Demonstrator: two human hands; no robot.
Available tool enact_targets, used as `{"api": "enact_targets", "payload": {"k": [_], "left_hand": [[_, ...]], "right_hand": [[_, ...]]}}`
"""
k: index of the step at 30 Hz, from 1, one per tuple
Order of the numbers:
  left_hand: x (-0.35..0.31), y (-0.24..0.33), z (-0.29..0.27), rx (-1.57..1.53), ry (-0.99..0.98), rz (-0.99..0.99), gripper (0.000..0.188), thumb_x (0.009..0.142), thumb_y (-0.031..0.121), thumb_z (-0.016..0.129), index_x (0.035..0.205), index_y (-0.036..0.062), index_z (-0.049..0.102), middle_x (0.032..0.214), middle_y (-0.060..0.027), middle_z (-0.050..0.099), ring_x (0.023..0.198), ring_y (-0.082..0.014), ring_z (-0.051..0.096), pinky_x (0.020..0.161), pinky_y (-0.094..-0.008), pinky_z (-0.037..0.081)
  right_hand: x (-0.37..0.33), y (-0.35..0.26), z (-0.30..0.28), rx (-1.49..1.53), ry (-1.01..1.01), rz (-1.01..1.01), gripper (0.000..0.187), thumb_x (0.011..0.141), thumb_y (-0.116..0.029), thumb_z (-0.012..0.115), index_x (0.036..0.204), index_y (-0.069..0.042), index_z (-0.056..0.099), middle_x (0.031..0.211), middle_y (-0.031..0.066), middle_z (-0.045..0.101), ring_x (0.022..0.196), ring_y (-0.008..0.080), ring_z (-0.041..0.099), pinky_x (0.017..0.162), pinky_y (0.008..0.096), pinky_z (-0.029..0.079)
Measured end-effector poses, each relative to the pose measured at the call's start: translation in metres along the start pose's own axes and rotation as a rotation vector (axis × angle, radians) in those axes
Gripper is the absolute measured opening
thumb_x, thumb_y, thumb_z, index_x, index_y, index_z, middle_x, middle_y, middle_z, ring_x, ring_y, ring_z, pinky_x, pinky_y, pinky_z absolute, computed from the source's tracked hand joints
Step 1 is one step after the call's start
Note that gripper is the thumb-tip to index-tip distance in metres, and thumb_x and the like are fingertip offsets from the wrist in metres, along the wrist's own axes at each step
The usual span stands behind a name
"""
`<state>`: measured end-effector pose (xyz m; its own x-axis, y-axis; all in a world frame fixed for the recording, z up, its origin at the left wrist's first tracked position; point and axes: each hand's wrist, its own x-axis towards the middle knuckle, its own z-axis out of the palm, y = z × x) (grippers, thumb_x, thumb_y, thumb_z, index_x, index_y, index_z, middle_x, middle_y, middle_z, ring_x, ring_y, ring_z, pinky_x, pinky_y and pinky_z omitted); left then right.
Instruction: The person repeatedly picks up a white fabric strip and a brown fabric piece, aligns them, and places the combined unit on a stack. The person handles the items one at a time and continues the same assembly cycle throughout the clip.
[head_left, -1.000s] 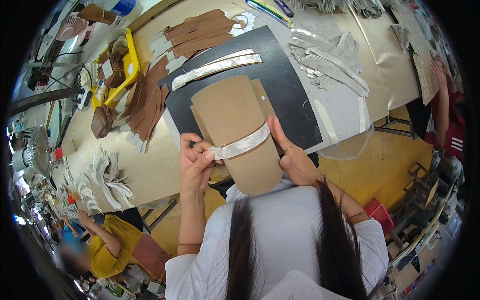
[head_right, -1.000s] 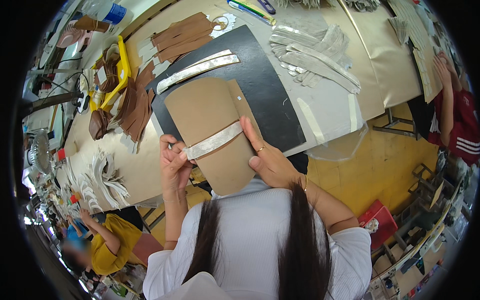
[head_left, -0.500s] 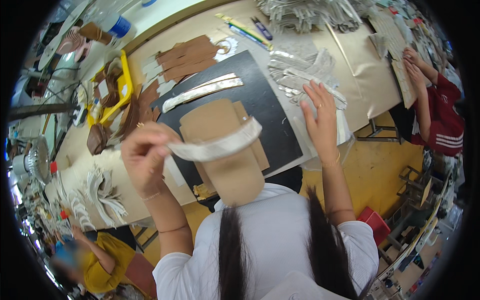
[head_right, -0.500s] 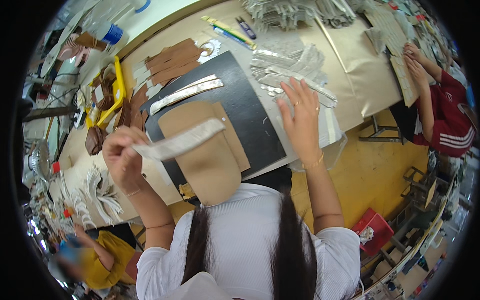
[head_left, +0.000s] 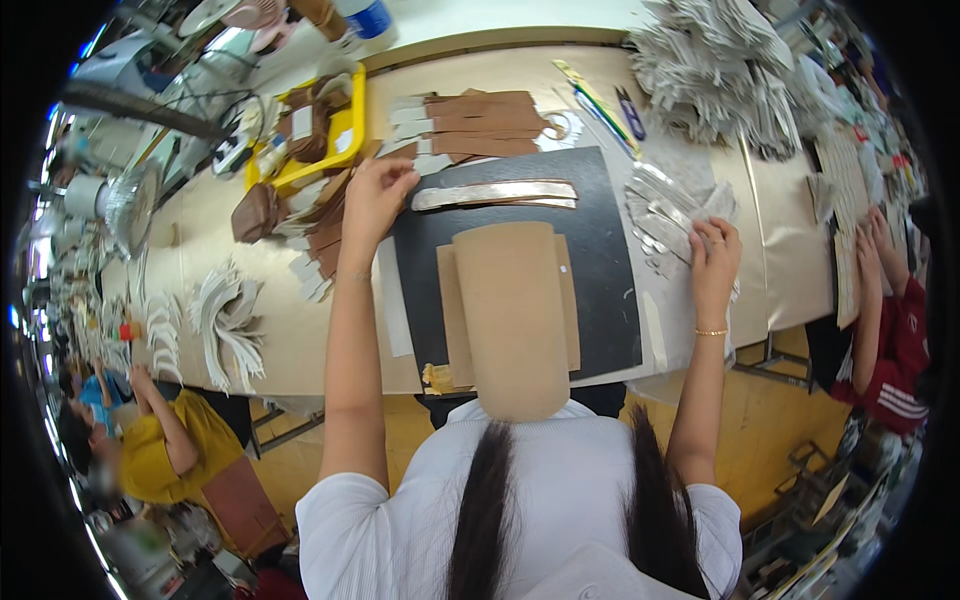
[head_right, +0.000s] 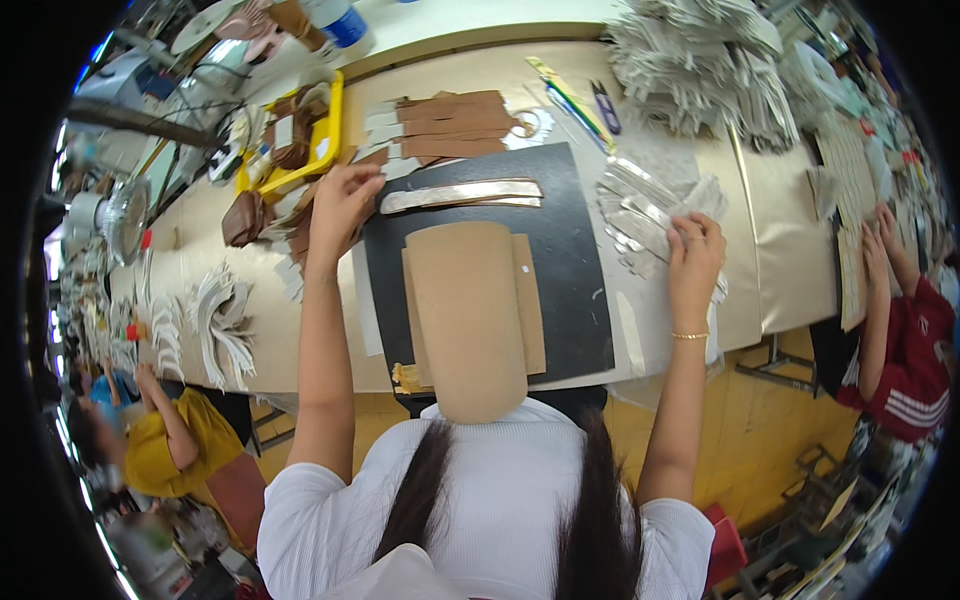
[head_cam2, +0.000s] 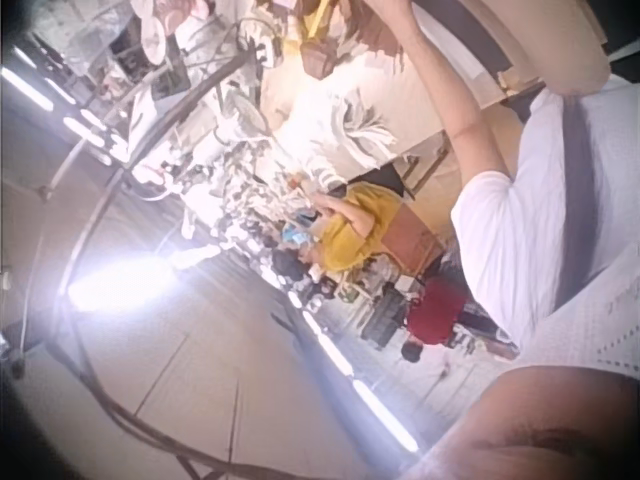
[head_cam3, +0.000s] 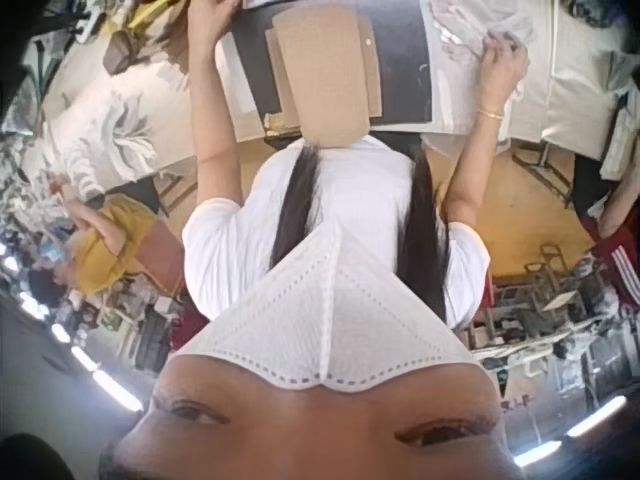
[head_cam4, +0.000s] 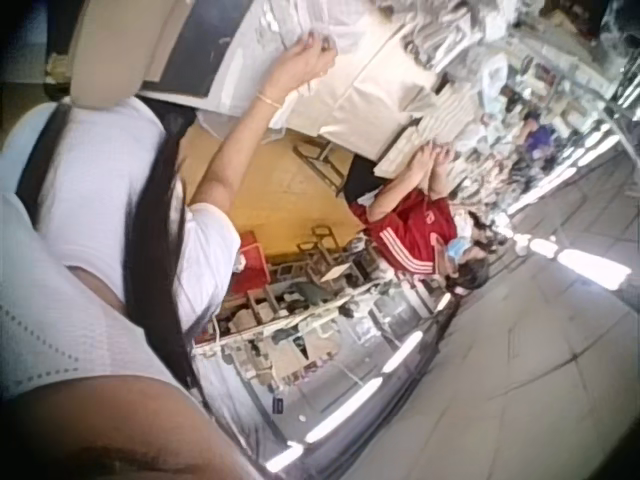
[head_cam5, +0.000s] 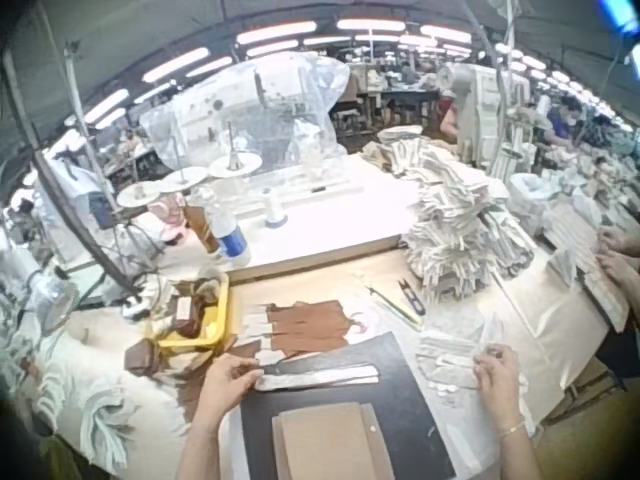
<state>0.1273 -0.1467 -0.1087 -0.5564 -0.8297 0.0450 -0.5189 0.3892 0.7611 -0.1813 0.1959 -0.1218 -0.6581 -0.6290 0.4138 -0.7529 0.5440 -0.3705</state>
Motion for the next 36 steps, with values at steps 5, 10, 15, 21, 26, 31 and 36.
{"api": "enact_targets", "payload": {"k": [5, 10, 15, 21, 26, 31, 36], "left_hand": [[0.059, -0.010, 0.007, 0.132, 0.167, 0.011, 0.028, 0.076, 0.020, 0.070, 0.090, -0.0038, 0.067, 0.088, -0.0200, 0.064, 0.082, -0.0327, 0.063, 0.075, -0.0391, 0.049], [0.087, -0.011, 0.017, 0.125, 0.043, -0.228, 0.026, 0.076, 0.023, 0.069, 0.074, -0.0027, 0.065, 0.072, -0.0203, 0.065, 0.072, -0.0350, 0.065, 0.068, -0.0432, 0.051], [0.093, -0.051, 0.046, 0.529, 0.329, -0.113, 0.016, 0.084, 0.012, 0.051, 0.077, 0.0016, 0.061, 0.077, -0.0201, 0.063, 0.073, -0.0320, 0.063, 0.064, -0.0437, 0.051], [0.090, -0.006, 0.049, 0.161, 0.383, -0.112, 0.013, 0.066, 0.001, 0.058, 0.078, -0.0037, 0.063, 0.081, -0.0259, 0.064, 0.081, -0.0399, 0.064, 0.070, -0.0455, 0.053], [0.093, 0.000, 0.048, 0.009, 0.381, -0.040, 0.008, 0.064, 0.000, 0.059, 0.070, -0.0004, 0.063, 0.079, -0.0214, 0.065, 0.080, -0.0373, 0.064, 0.073, -0.0438, 0.052], [0.100, 0.003, 0.049, -0.105, 0.334, 0.115, 0.007, 0.062, 0.001, 0.060, 0.055, 0.0032, 0.059, 0.067, -0.0184, 0.063, 0.078, -0.0368, 0.063, 0.070, -0.0433, 0.051], [0.117, 0.037, 0.052, -0.080, 0.252, 0.241, 0.006, 0.060, 0.002, 0.061, 0.066, 0.0033, 0.061, 0.072, -0.0178, 0.062, 0.074, -0.0365, 0.061, 0.068, -0.0445, 0.049]], "right_hand": [[0.008, 0.003, -0.002, 0.027, -0.095, 0.043, 0.012, 0.082, -0.005, 0.062, 0.093, -0.002, 0.060, 0.096, 0.0131, 0.059, 0.092, 0.0300, 0.055, 0.085, 0.0390, 0.041], [0.014, -0.007, -0.010, 0.186, -0.112, 0.173, 0.009, 0.088, -0.006, 0.053, 0.094, 0.001, 0.057, 0.090, 0.0168, 0.059, 0.088, 0.0297, 0.057, 0.083, 0.0379, 0.042], [0.007, 0.026, -0.019, 0.286, -0.102, 0.167, 0.027, 0.095, -0.018, 0.047, 0.107, 0.005, 0.056, 0.101, 0.0188, 0.060, 0.093, 0.0299, 0.057, 0.087, 0.0367, 0.043], [0.023, 0.011, -0.035, 0.155, 0.136, -0.018, 0.024, 0.089, -0.026, 0.063, 0.092, -0.004, 0.057, 0.075, 0.0126, 0.060, 0.069, 0.0274, 0.060, 0.064, 0.0344, 0.050], [0.038, 0.015, -0.036, 0.409, 0.125, -0.155, 0.034, 0.092, -0.029, 0.056, 0.102, 0.003, 0.050, 0.086, 0.0153, 0.054, 0.074, 0.0260, 0.055, 0.066, 0.0335, 0.050], [0.033, 0.021, -0.030, 0.436, 0.064, -0.146, 0.033, 0.093, -0.026, 0.053, 0.106, 0.005, 0.053, 0.098, 0.0189, 0.057, 0.088, 0.0282, 0.056, 0.078, 0.0343, 0.048], [0.022, 0.078, -0.001, 0.575, -0.046, 0.008, 0.034, 0.094, -0.022, 0.050, 0.110, 0.007, 0.057, 0.110, 0.0225, 0.059, 0.102, 0.0303, 0.057, 0.089, 0.0351, 0.045]]}}
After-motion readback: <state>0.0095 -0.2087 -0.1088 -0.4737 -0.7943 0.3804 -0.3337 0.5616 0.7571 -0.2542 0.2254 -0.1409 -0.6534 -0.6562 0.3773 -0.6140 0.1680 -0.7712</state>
